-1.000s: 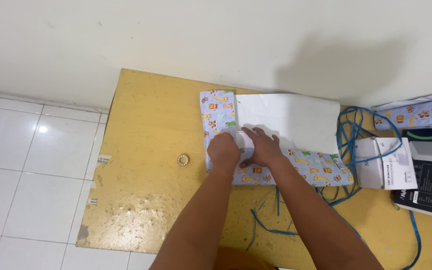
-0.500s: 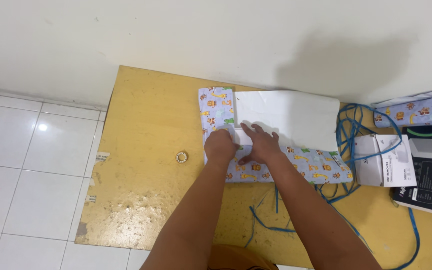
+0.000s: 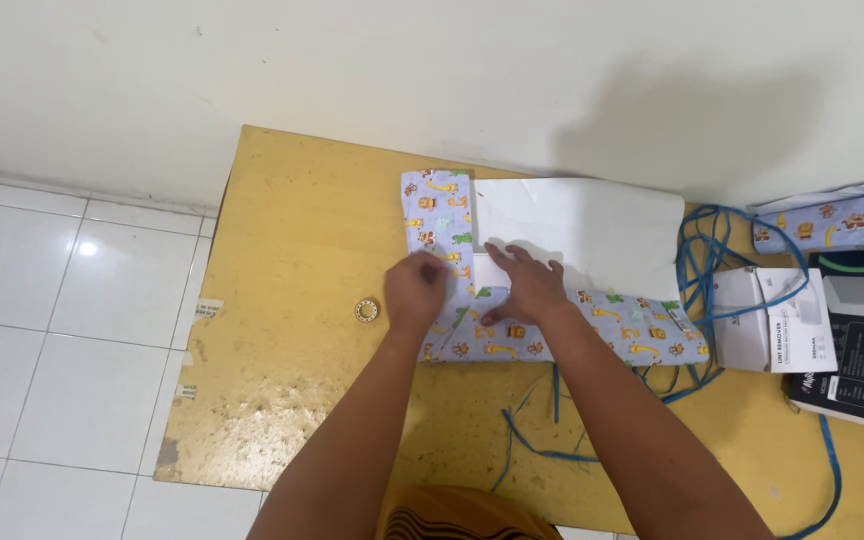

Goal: The person wraps a rectangular box with patterned wrapping paper on a yellow table. They fold the paper edges, smooth the surface, and secure the seams with clear adhesive tape. The clip ends with the box fully wrapped but without a ribbon or tag.

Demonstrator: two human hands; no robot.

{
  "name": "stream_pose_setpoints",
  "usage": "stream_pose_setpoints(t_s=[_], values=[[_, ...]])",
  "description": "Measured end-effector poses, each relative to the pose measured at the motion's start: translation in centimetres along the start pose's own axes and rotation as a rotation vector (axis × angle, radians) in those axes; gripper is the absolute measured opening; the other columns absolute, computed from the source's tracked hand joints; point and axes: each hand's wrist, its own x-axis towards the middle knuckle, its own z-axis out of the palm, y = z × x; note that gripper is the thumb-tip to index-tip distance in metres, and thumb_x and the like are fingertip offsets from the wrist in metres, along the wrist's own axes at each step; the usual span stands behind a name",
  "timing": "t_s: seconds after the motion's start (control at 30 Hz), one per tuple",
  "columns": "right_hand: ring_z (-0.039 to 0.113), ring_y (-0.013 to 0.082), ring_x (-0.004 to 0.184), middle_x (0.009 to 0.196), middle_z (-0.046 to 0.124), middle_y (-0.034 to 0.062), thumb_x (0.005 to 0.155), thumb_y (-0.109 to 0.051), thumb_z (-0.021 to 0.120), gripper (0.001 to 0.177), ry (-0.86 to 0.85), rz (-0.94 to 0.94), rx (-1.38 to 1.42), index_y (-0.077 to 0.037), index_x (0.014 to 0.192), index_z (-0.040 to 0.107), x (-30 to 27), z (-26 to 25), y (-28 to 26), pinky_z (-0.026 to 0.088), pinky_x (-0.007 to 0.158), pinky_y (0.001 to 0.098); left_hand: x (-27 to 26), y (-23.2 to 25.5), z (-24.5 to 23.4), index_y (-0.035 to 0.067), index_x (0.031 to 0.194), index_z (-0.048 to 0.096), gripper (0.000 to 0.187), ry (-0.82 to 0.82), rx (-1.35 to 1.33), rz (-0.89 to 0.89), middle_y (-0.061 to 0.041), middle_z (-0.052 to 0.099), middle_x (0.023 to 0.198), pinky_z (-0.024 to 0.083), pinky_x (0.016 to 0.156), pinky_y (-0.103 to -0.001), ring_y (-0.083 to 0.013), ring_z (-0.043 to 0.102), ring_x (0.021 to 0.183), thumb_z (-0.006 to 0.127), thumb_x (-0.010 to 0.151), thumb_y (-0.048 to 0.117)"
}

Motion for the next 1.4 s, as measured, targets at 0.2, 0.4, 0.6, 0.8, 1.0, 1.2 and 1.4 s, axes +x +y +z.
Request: stream_pose_setpoints(t_s=[0.2, 0.4, 0.6, 0.8, 1.0, 1.2, 1.4], values=[[0.038, 0.0252, 0.149, 0.168, 0.026, 0.0033, 0.048, -0.062, 0.097, 0.140, -0.049, 0.028, -0.008, -0.042, 0.162, 0.018, 0.0, -0.2, -0.4, 0.020, 0.122, 0.0598, 1.0, -1.5, -1.5, 0.002, 0.110, 0.073, 0.040, 0.267, 0.022, 0.037, -0.016, 0.074, 0.097, 0.056, 0.072, -0.041, -0.0316, 0.072, 0.081, 0.083, 0.079, 0.024], [0.038, 0.0237, 0.149, 0.168, 0.025, 0.0027, 0.045, -0.063, 0.097, 0.143, -0.062, 0.053, -0.021, -0.042, 0.162, 0.017, 0.0, -0.2, -0.7, 0.019, 0.123, 0.0590, 2.1, -0.3, -1.8, 0.006, 0.120, 0.072, 0.040, -0.107, 0.043, -0.207, -0.018, 0.078, 0.093, 0.056, 0.081, -0.043, -0.0337, 0.075, 0.089, 0.069, 0.091, 0.034], [0.039, 0.0248, 0.148, 0.169, 0.024, 0.0029, 0.046, -0.062, 0.097, 0.143, -0.071, 0.054, -0.007, -0.043, 0.162, 0.016, 0.1, -0.2, -0.6, 0.020, 0.123, 0.0581, 1.4, -0.2, -1.6, 0.005, 0.130, 0.066, 0.051, -0.063, 0.003, -0.111, -0.019, 0.076, 0.104, 0.056, 0.086, -0.042, -0.0343, 0.074, 0.098, 0.073, 0.088, 0.033], [0.038, 0.0251, 0.149, 0.169, 0.025, 0.0037, 0.045, -0.060, 0.098, 0.143, -0.051, 0.041, 0.015, -0.042, 0.162, 0.017, 0.1, 0.1, -0.4, 0.021, 0.123, 0.0576, 1.2, -1.1, -1.0, -0.003, 0.134, 0.061, 0.060, -0.017, -0.039, -0.015, -0.024, 0.074, 0.112, 0.057, 0.088, -0.041, -0.0328, 0.074, 0.102, 0.077, 0.087, 0.030], [0.033, 0.0297, 0.150, 0.167, 0.022, 0.0103, 0.053, -0.063, 0.096, 0.139, -0.108, -0.007, 0.010, -0.030, 0.163, 0.017, 0.7, -0.5, -0.2, 0.025, 0.120, 0.0547, 1.3, -1.5, -0.9, 0.002, 0.138, 0.061, 0.055, -0.048, -0.023, -0.106, -0.023, 0.074, 0.113, 0.057, 0.087, -0.041, -0.0323, 0.075, 0.099, 0.073, 0.089, 0.027], [0.050, 0.0339, 0.138, 0.153, 0.048, 0.0133, 0.088, -0.068, 0.067, 0.082, 0.123, 0.020, 0.122, -0.019, 0.151, 0.047, 5.3, -2.5, -1.4, 0.040, 0.110, 0.0547, 0.9, -1.4, -0.2, 0.004, 0.134, 0.066, 0.048, 0.077, 0.024, 0.009, -0.021, 0.072, 0.120, 0.056, 0.090, -0.043, -0.0374, 0.071, 0.105, 0.073, 0.089, 0.021], [0.060, 0.0365, 0.125, 0.136, 0.065, 0.0110, 0.095, -0.046, 0.060, 0.046, 0.576, -0.335, 0.215, -0.016, 0.129, 0.069, 13.5, -4.1, -5.1, 0.047, 0.108, 0.0519, 1.0, -1.4, 0.1, 0.006, 0.134, 0.065, 0.050, 0.086, 0.058, -0.048, -0.017, 0.070, 0.123, 0.056, 0.087, -0.046, -0.0385, 0.068, 0.107, 0.075, 0.087, 0.021]])
